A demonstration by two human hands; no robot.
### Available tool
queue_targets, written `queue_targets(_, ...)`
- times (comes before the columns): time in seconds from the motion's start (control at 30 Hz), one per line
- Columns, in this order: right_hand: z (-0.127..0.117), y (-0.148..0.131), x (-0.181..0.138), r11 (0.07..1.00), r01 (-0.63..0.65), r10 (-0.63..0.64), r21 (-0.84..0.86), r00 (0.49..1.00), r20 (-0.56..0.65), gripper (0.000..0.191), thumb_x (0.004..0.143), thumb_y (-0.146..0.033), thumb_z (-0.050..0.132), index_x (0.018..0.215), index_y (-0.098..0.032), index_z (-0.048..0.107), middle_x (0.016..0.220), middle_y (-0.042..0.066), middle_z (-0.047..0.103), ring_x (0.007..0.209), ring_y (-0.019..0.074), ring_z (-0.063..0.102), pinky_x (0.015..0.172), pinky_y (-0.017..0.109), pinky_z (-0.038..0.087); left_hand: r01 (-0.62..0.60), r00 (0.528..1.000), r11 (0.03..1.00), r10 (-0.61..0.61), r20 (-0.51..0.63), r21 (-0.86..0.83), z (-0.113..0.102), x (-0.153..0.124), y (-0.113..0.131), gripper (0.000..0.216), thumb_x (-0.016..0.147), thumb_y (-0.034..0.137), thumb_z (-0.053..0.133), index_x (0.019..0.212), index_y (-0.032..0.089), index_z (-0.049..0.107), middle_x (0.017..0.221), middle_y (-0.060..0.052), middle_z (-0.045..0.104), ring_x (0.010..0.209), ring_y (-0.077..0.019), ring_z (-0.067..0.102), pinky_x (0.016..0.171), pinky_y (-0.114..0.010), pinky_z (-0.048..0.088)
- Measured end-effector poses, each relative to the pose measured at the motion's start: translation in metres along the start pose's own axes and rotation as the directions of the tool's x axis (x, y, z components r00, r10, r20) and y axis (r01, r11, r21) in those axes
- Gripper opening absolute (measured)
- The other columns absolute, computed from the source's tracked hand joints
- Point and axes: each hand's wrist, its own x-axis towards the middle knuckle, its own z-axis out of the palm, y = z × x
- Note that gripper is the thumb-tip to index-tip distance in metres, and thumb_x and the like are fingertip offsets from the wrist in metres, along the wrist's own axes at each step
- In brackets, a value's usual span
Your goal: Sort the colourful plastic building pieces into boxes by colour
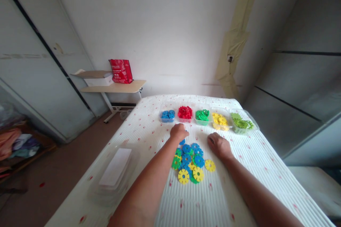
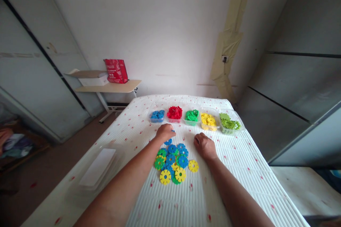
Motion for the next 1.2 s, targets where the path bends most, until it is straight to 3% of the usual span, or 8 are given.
queue_targets(0.17, -0.002, -0.001, 0.0, 1.0, -0.001, 0.001, 0.001, 1.0, -0.004, 0.026, 0.086, -0.025, 0.037, 0.077, -0.019, 0.061, 0.081, 0.003, 0.059, 0.072, 0.0128, 0.055, 0.059, 0.022, 0.033, -0.104, 0.994, 0.985, 0.108, 0.022, -0.137, -0.019, -0.008, -0.021, 0.031, 0.059, 0.024, 0.065, 0.089, 0.019, 0.07, 0.077, -0.001, 0.067, 0.072, -0.0163, 0.062, 0.063, -0.022, 0.046)
queue_targets(0.33, -0.005, -0.003, -0.001, 1.0, -0.008, 0.008, 0.004, 1.0, -0.004, 0.025, 0.085, -0.025, 0.038, 0.077, -0.019, 0.06, 0.081, 0.003, 0.059, 0.07, 0.0127, 0.055, 0.059, 0.022, 0.032, -0.358, 0.917, 0.928, 0.37, 0.148, -0.101, -0.023, -0.028, -0.034, 0.036, 0.051, 0.014, 0.065, 0.086, 0.022, 0.072, 0.084, -0.002, 0.063, 0.08, -0.018, 0.06, 0.075, -0.024, 0.046)
queue_targets(0.6, 0.002, 0.001, -0.001, 1.0, 0.004, -0.005, -0.014, 0.999, -0.036, 0.023, 0.085, -0.024, 0.039, 0.077, -0.019, 0.06, 0.08, 0.002, 0.059, 0.069, 0.0116, 0.054, 0.058, 0.021, 0.031, -0.494, 0.842, 0.833, 0.386, 0.378, 0.249, -0.028, -0.028, -0.023, 0.025, 0.058, 0.017, 0.062, 0.082, 0.019, 0.069, 0.088, -0.006, 0.06, 0.081, -0.0195, 0.059, 0.072, -0.026, 0.046)
queue_targets(0.7, 0.004, 0.002, 0.0, 1.0, 0.009, -0.009, 0.0, 0.998, -0.054, 0.022, 0.085, -0.024, 0.04, 0.076, -0.019, 0.061, 0.079, 0.002, 0.058, 0.068, 0.0113, 0.054, 0.058, 0.021, 0.03, -0.498, 0.845, 0.813, 0.378, 0.377, 0.301, -0.026, -0.026, -0.02, 0.027, 0.058, 0.017, 0.061, 0.084, 0.018, 0.069, 0.089, -0.007, 0.062, 0.081, -0.0198, 0.059, 0.072, -0.027, 0.046)
queue_targets(0.8, 0.004, 0.002, 0.0, 1.0, 0.01, -0.009, 0.008, 0.998, -0.058, 0.022, 0.085, -0.023, 0.041, 0.075, -0.019, 0.061, 0.078, 0.002, 0.058, 0.067, 0.0112, 0.053, 0.057, 0.021, 0.03, -0.45, 0.872, 0.858, 0.361, 0.331, 0.249, -0.025, -0.025, -0.023, 0.031, 0.056, 0.019, 0.063, 0.087, 0.016, 0.068, 0.09, -0.007, 0.063, 0.082, -0.0199, 0.06, 0.072, -0.027, 0.046)
queue_targets(0.93, 0.002, 0.001, 0.0, 1.0, 0.004, -0.003, 0.019, 0.999, -0.053, 0.022, 0.085, -0.023, 0.041, 0.076, -0.019, 0.061, 0.078, 0.002, 0.058, 0.067, 0.0112, 0.053, 0.056, 0.022, 0.029, -0.358, 0.887, 0.933, 0.349, 0.303, -0.025, -0.031, -0.03, -0.025, 0.035, 0.057, 0.021, 0.063, 0.092, 0.015, 0.067, 0.087, -0.004, 0.064, 0.078, -0.0158, 0.06, 0.07, -0.022, 0.047)
queue_targets(1.03, 0.001, 0.001, 0.0, 1.0, -0.002, 0.003, 0.03, 0.999, -0.042, 0.022, 0.085, -0.023, 0.041, 0.077, -0.019, 0.061, 0.08, 0.002, 0.058, 0.067, 0.0111, 0.053, 0.056, 0.022, 0.03, -0.418, 0.852, 0.901, 0.432, 0.295, -0.114, -0.034, -0.04, -0.02, 0.037, 0.058, 0.021, 0.062, 0.094, 0.015, 0.066, 0.088, -0.004, 0.062, 0.077, -0.0144, 0.059, 0.069, -0.021, 0.047)
queue_targets(1.2, 0.001, 0.001, 0.0, 1.0, -0.001, 0.002, 0.021, 0.999, -0.047, 0.022, 0.085, -0.023, 0.041, 0.078, -0.019, 0.061, 0.08, 0.002, 0.058, 0.067, 0.0108, 0.053, 0.057, 0.022, 0.03, -0.552, 0.779, 0.834, 0.511, 0.364, 0.01, -0.027, -0.055, -0.012, 0.035, 0.057, 0.018, 0.062, 0.092, 0.016, 0.066, 0.093, -0.005, 0.062, 0.085, -0.0175, 0.058, 0.078, -0.025, 0.046)
